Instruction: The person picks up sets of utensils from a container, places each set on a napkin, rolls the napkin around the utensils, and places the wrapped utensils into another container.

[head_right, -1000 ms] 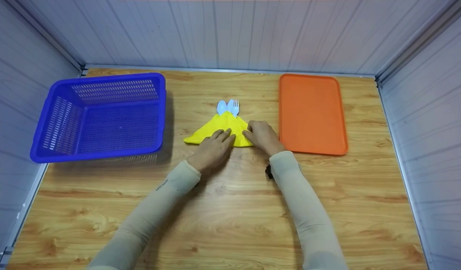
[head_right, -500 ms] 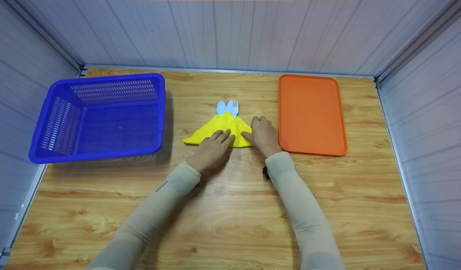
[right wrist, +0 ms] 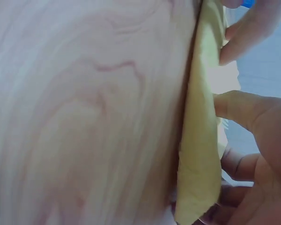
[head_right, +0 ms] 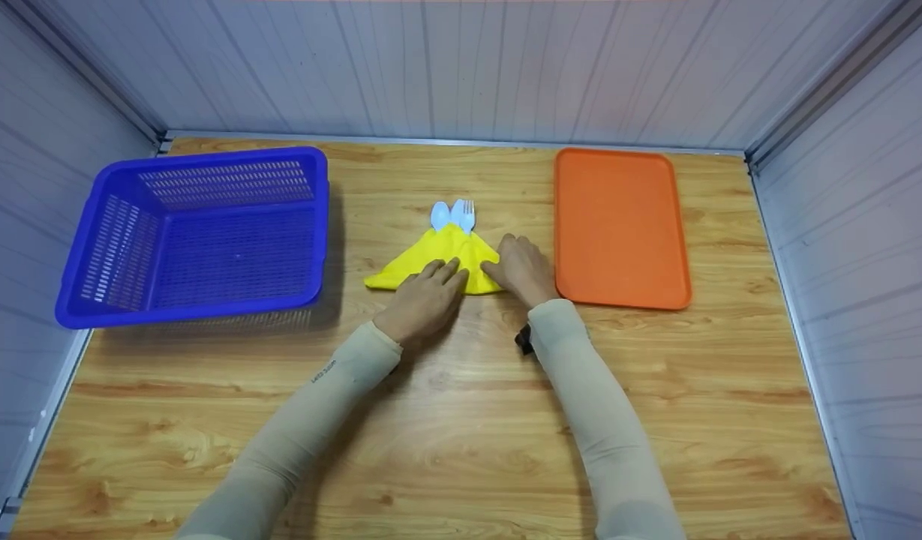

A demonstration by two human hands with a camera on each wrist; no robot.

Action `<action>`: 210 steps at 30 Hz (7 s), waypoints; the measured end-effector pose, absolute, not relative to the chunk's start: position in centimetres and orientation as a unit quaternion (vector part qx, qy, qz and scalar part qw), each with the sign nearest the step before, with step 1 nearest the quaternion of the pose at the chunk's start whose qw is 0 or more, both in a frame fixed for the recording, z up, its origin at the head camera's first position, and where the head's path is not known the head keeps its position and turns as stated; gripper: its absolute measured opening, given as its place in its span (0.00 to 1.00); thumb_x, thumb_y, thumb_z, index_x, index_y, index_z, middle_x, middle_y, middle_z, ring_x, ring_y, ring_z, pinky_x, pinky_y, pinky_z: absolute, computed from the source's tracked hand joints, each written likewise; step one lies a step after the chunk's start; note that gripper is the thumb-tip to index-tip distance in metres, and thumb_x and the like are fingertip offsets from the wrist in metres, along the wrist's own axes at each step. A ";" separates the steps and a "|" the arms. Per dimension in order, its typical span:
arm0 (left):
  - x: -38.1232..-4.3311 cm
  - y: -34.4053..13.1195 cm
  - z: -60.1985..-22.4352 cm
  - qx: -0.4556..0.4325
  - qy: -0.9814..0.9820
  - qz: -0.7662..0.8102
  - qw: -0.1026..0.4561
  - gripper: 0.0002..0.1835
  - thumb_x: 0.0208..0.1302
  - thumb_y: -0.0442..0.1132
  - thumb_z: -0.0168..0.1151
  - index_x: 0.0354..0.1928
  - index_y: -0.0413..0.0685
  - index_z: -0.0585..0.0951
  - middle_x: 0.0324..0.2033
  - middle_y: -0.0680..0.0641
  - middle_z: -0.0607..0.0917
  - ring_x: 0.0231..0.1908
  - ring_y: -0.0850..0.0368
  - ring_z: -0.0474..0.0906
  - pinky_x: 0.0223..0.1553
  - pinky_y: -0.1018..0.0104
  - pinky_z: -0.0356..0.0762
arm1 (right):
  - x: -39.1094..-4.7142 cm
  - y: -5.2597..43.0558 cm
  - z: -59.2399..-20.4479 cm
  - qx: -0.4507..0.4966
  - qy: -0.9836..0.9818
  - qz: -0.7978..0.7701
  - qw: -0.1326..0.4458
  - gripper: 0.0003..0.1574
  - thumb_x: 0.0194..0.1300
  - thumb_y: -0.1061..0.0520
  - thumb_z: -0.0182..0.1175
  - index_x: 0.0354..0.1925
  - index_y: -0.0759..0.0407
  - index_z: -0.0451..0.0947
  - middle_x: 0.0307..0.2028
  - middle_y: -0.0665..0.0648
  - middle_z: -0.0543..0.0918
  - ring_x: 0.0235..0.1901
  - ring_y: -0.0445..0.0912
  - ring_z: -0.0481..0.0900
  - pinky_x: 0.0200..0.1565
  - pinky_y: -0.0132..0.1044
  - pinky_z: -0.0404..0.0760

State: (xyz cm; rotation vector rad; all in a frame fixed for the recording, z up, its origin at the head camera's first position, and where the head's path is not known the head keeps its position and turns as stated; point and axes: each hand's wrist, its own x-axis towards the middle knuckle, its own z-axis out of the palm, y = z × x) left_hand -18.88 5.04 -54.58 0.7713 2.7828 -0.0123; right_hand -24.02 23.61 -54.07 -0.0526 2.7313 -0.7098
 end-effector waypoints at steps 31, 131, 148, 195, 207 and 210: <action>-19.2 5.6 -54.4 0.264 0.957 -0.004 0.120 0.22 0.81 0.42 0.40 0.72 0.50 0.67 0.72 0.44 0.65 0.70 0.45 0.61 0.60 0.46 0.72 | -19.6 21.9 -55.1 0.101 0.762 -0.636 0.077 0.20 0.70 0.60 0.57 0.56 0.71 0.74 0.50 0.64 0.79 0.50 0.50 0.77 0.52 0.42 0.79; -16.2 0.1 -54.4 0.234 0.958 0.053 0.154 0.35 0.74 0.51 0.53 0.77 0.46 0.59 0.74 0.37 0.60 0.73 0.41 0.56 0.70 0.48 0.58 | -20.0 19.1 -55.0 -0.274 0.933 -0.231 0.035 0.21 0.65 0.66 0.65 0.56 0.65 0.80 0.55 0.67 0.77 0.56 0.62 0.72 0.60 0.52 0.72; -17.4 -1.5 -54.2 0.149 0.977 0.111 0.101 0.26 0.75 0.48 0.51 0.68 0.43 0.70 0.67 0.31 0.68 0.67 0.32 0.62 0.66 0.39 0.61 | -20.0 17.4 -54.9 -0.237 0.950 -0.204 -0.002 0.14 0.66 0.55 0.69 0.44 0.64 0.84 0.44 0.65 0.80 0.45 0.60 0.75 0.49 0.49 0.76; -19.0 -2.9 -54.3 -0.034 0.846 0.515 0.132 0.20 0.58 0.38 0.71 0.53 0.42 0.81 0.46 0.48 0.84 0.44 0.55 0.76 0.53 0.60 0.76 | -20.7 16.9 -54.2 -0.229 0.960 -0.151 0.054 0.20 0.68 0.53 0.66 0.55 0.60 0.82 0.47 0.67 0.77 0.46 0.59 0.72 0.48 0.48 0.75; -18.6 -0.8 -54.5 -0.019 0.833 0.546 0.085 0.15 0.66 0.37 0.66 0.53 0.41 0.83 0.45 0.46 0.87 0.47 0.56 0.82 0.50 0.63 0.79 | -20.9 17.4 -54.3 -0.251 0.951 -0.175 0.035 0.17 0.67 0.56 0.67 0.51 0.63 0.81 0.45 0.66 0.77 0.46 0.59 0.73 0.49 0.50 0.76; -18.6 -0.2 -54.4 -0.015 0.837 0.541 0.077 0.15 0.67 0.37 0.65 0.53 0.40 0.83 0.46 0.45 0.87 0.49 0.55 0.81 0.51 0.64 0.79 | -21.0 17.4 -54.5 -0.250 0.951 -0.176 0.037 0.16 0.67 0.55 0.67 0.49 0.63 0.81 0.46 0.67 0.77 0.47 0.60 0.73 0.50 0.51 0.76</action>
